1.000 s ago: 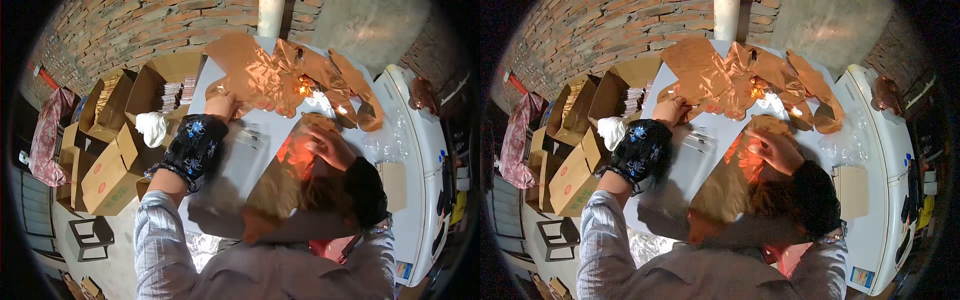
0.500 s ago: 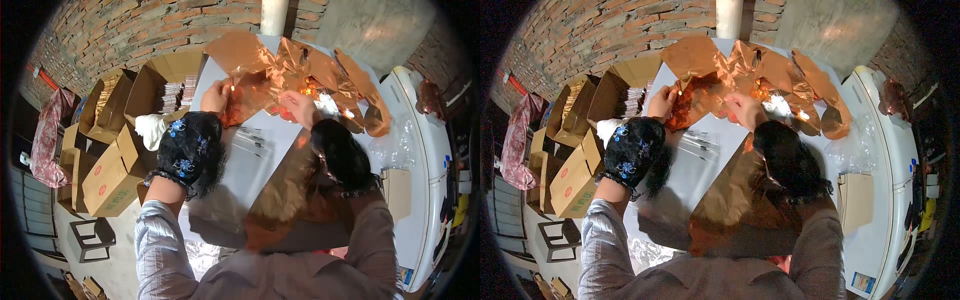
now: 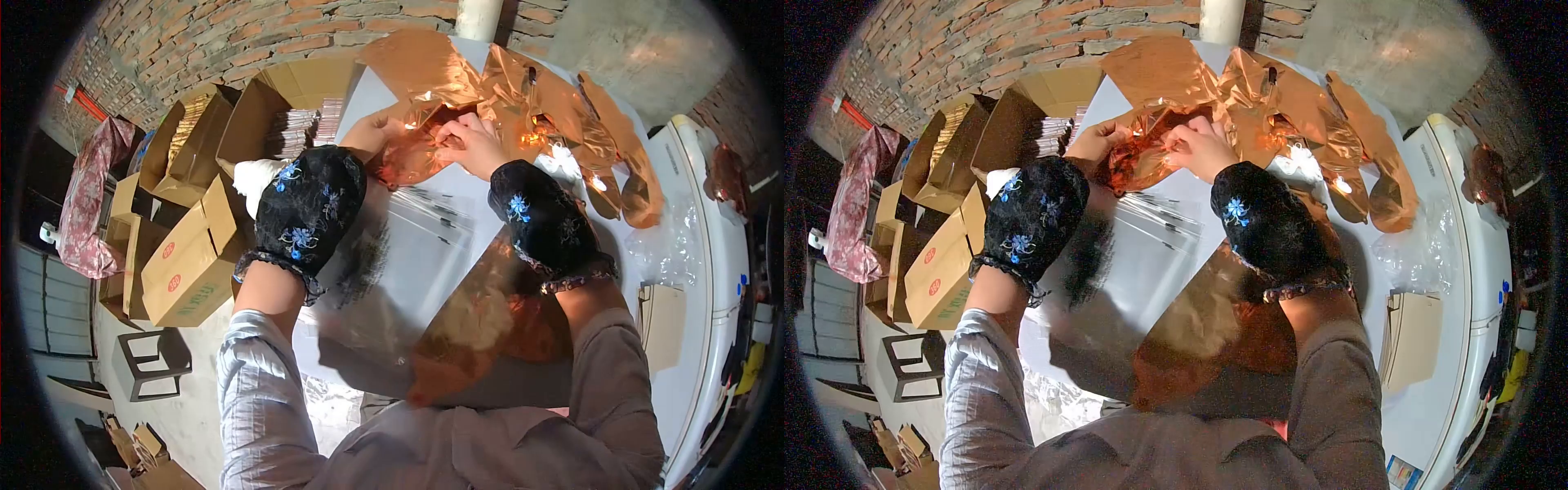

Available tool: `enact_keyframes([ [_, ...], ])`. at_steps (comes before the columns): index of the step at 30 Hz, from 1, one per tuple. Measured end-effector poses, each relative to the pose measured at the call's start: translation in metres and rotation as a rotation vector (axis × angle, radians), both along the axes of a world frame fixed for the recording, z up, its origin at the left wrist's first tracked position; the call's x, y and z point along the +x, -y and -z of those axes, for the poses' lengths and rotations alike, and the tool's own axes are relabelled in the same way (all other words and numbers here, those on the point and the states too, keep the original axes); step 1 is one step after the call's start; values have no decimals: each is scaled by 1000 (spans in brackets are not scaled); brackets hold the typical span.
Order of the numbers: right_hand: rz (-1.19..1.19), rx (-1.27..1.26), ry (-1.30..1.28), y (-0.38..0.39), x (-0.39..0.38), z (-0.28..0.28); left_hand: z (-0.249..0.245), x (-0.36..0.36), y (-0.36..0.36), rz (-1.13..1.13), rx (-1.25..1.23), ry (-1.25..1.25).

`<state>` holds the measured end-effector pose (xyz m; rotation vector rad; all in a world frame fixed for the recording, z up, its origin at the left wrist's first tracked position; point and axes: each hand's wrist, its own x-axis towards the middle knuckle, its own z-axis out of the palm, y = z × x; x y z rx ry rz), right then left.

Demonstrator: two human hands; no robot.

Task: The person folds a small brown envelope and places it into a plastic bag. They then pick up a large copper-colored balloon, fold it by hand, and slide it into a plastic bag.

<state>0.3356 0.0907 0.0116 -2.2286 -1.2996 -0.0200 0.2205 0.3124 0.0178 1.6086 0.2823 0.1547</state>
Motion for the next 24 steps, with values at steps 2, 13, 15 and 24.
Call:
enact_keyframes([
  [2, 17, -17, -31, -3, 4, 3, 4, 1, -6, 1, 65, -28],
  [13, -49, 104, 157, -9, 27, 33, 0, -29, 47, -59, 1430, 248],
  [15, 92, -247, -3, 1, 14, 3, 2, -19, 50, -48, 1273, 82],
  [24, 16, 232, -543, 87, 28, -37, -6, -3, 50, -92, 706, 33],
])
